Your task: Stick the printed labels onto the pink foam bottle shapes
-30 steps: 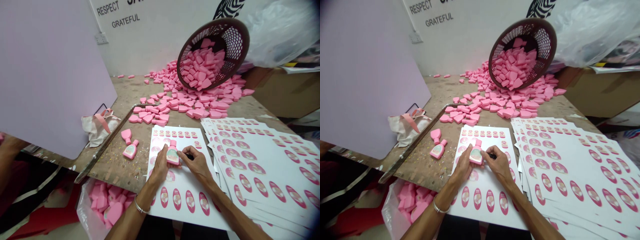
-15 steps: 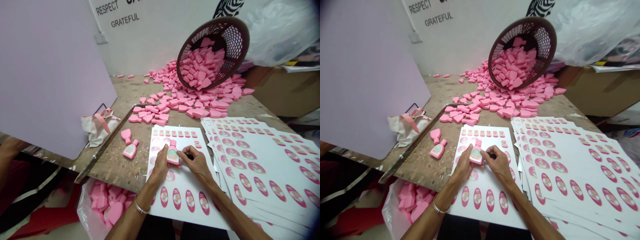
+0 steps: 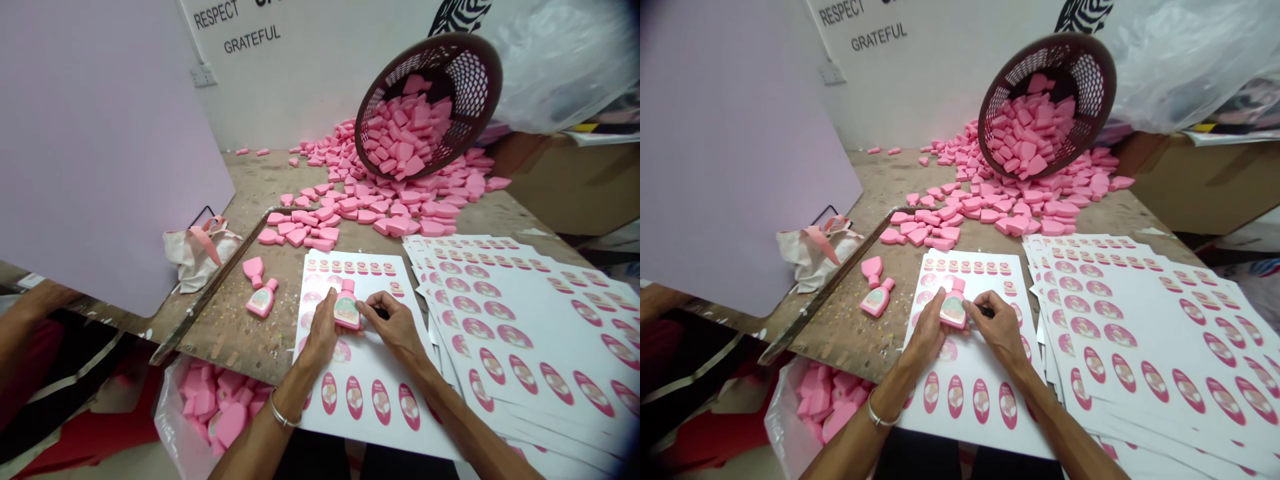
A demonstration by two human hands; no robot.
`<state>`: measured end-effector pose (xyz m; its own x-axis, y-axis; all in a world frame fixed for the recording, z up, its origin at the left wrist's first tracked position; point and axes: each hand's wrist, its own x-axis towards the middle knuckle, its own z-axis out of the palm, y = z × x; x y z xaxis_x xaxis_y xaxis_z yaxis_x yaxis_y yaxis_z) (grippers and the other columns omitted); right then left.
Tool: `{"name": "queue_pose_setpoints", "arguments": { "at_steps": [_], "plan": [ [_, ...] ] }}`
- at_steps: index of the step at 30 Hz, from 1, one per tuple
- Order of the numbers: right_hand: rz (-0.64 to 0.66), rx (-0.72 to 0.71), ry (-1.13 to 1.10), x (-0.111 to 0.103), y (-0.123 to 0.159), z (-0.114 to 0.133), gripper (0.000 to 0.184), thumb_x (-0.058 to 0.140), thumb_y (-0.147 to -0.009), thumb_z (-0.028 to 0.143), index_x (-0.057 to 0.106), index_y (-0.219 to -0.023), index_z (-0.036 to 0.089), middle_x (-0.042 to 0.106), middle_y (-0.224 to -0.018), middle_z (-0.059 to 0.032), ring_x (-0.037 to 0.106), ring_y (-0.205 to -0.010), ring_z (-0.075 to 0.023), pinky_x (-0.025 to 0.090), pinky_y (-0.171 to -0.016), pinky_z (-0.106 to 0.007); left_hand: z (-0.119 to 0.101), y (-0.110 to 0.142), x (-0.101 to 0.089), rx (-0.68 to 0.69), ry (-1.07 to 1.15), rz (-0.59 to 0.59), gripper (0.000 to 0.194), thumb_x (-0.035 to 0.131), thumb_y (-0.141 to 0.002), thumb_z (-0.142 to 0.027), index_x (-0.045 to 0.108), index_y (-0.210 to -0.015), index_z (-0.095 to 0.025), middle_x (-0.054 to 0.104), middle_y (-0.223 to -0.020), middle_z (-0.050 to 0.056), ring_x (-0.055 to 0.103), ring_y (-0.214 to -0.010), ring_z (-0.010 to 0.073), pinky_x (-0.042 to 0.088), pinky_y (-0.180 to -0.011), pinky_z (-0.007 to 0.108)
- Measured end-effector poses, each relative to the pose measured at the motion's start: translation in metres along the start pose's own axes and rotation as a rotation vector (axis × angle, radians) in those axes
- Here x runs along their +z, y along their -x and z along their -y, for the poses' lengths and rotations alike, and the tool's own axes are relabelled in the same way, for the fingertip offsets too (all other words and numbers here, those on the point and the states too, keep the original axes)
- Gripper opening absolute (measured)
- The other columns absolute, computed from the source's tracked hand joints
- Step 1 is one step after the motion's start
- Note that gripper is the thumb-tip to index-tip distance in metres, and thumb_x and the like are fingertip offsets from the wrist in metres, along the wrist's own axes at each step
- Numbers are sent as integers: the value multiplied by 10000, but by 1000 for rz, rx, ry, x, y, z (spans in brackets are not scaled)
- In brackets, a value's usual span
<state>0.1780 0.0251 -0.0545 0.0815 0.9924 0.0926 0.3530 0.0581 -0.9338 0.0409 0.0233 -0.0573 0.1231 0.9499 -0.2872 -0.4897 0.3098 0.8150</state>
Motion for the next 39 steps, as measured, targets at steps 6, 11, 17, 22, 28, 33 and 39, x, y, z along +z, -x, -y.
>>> {"name": "queue_pose_setpoints", "arguments": {
  "at_steps": [6, 11, 17, 22, 28, 33, 39],
  "plan": [
    [-3, 23, -4, -1, 1, -1, 370, 635, -755, 546, 544, -713, 190, 524, -596, 21, 434, -547, -112, 352, -511, -249, -1, -1, 0, 17, -59, 43, 573, 449, -831, -662, 628, -754, -123, 681, -693, 103, 683, -725, 244, 549, -623, 325],
    [-2, 20, -15, -2, 0, 0, 366, 644, -752, 538, 548, -708, 187, 517, -604, 19, 441, -564, -113, 366, -529, -249, -1, -1, 1, 27, -62, 39, 564, 482, -800, -679, 603, -749, -130, 663, -692, 82, 664, -677, 220, 534, -567, 298],
    [37, 49, -61, -2, 0, 1, 373, 652, -747, 541, 549, -709, 185, 565, -622, 5, 466, -578, -120, 367, -550, -254, -3, -2, 1, 15, -30, 84, 516, 529, -801, -626, 599, -773, -115, 636, -671, 66, 624, -583, 182, 505, -500, 275],
    [63, 45, -83, -4, -1, 0, 380, 655, -744, 547, 551, -704, 184, 602, -627, -6, 489, -567, -121, 372, -545, -253, -9, -1, 5, -42, 26, 72, 467, 621, -752, -573, 619, -800, -109, 632, -668, 50, 596, -558, 162, 509, -492, 278],
    [121, 47, -81, -7, -1, 0, 373, 627, -766, 550, 546, -709, 191, 589, -626, -5, 506, -575, -130, 388, -546, -256, -11, 1, 7, -114, 51, 105, 454, 612, -767, -558, 636, -804, -106, 630, -663, 50, 581, -541, 150, 510, -484, 273],
    [-153, -178, 356, -14, -4, 0, 280, 572, -820, 484, 564, -816, 204, 614, -719, -35, 542, -656, -173, 402, -649, -310, -12, 2, 6, -77, 55, 59, 474, 590, -776, -588, 620, -818, -117, 640, -682, 69, 614, -582, 169, 517, -501, 269],
    [-114, -181, 290, -23, 3, 11, 333, 564, -840, 458, 577, -1072, 220, 603, -767, -23, 552, -673, -168, 419, -624, -295, -11, 0, 5, -110, 50, 36, 529, 513, -815, -617, 621, -849, -100, 644, -682, 81, 619, -572, 177, 515, -460, 267]
  ]
}}
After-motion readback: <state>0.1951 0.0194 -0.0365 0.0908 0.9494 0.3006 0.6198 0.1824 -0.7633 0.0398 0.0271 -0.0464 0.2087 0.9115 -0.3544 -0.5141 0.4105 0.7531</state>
